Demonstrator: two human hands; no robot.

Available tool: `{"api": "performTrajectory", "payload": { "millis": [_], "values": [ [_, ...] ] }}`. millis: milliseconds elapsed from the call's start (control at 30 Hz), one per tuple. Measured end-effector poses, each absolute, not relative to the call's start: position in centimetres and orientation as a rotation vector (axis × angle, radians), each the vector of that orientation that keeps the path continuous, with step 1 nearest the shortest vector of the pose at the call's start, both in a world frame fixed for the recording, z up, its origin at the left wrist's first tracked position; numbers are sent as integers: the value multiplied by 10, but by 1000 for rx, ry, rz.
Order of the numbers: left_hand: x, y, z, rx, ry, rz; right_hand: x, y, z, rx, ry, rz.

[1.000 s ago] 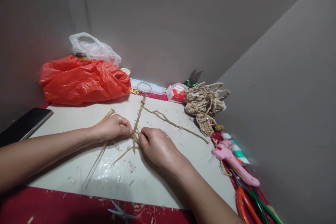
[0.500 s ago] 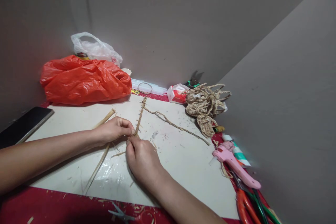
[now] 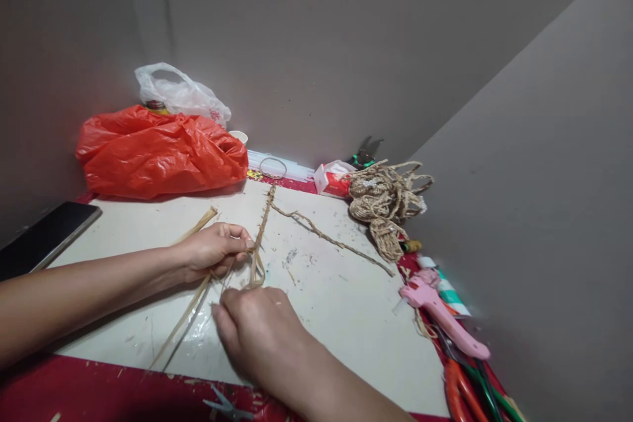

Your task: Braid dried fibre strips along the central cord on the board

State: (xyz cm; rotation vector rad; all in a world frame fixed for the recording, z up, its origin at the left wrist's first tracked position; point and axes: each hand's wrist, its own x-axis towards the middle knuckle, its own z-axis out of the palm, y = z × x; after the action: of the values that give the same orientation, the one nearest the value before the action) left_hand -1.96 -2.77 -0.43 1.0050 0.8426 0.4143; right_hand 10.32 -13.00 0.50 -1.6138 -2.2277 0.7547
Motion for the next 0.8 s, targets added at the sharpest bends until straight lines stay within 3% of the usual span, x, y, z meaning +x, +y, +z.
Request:
{"api": "performTrajectory", "payload": {
  "millis": [67,200,433,800],
  "values": [
    [-21,-25,-4,996,822,432,114,-127,19,-1579,-2021,890],
    [-21,-22,-6,972,769,435,130,-105,24,-1577,-1439,830],
    [-20,-26,-4,1019,801,461,121,-89,-7,-1284,-953,1709],
    [-23,-21,-9,1551,813,493,137,-79,-14,-1149,-627,2084]
  ]
}}
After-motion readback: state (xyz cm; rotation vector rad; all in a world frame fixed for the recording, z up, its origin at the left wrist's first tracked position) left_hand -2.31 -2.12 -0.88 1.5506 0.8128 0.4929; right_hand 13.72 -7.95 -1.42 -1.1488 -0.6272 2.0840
